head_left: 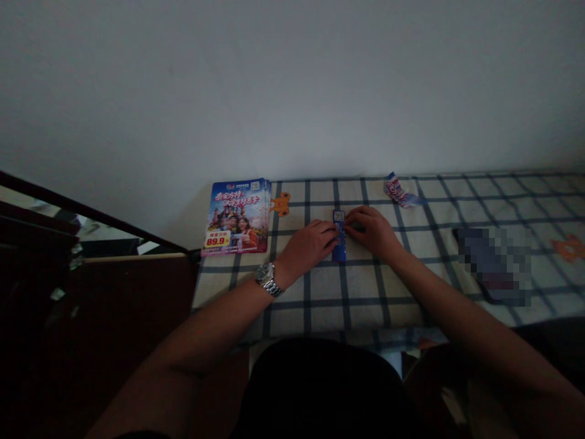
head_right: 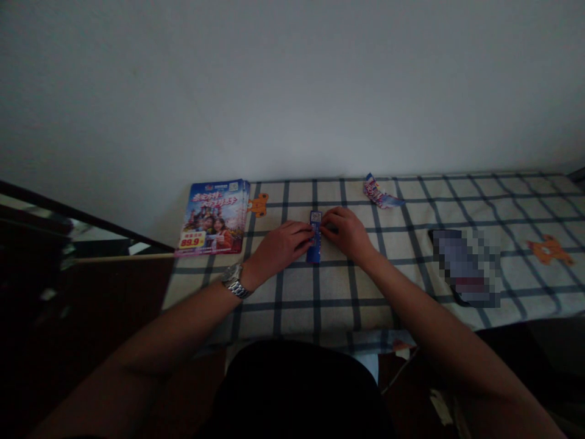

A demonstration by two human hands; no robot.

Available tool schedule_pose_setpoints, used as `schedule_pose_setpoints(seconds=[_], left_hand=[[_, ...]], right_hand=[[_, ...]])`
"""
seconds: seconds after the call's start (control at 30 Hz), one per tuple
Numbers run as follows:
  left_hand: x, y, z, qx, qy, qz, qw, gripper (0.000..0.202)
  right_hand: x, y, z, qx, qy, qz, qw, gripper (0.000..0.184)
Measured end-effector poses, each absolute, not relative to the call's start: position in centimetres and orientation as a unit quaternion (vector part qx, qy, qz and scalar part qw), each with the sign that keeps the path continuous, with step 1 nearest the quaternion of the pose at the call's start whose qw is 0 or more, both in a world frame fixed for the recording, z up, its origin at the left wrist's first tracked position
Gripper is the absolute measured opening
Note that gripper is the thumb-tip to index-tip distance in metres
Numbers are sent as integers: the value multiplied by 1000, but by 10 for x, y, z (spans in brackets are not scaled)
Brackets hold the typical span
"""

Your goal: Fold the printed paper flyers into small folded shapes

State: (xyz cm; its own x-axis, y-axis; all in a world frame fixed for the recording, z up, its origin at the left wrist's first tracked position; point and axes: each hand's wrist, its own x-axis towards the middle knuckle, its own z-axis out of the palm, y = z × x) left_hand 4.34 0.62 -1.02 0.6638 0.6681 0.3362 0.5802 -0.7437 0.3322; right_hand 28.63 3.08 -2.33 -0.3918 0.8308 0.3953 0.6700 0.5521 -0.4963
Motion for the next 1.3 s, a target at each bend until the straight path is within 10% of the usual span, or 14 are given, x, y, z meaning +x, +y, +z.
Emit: schedule_pose_setpoints(seconds=[0.77,1.3], left_hand=[[45,4,-9,901,354,228,104,23],[45,3,-8,901,353,230,101,22]], right_hand=[[281,8,-25,-473,-807,137,327,7],[290,-24,-24,-453,-842,113,269,48]])
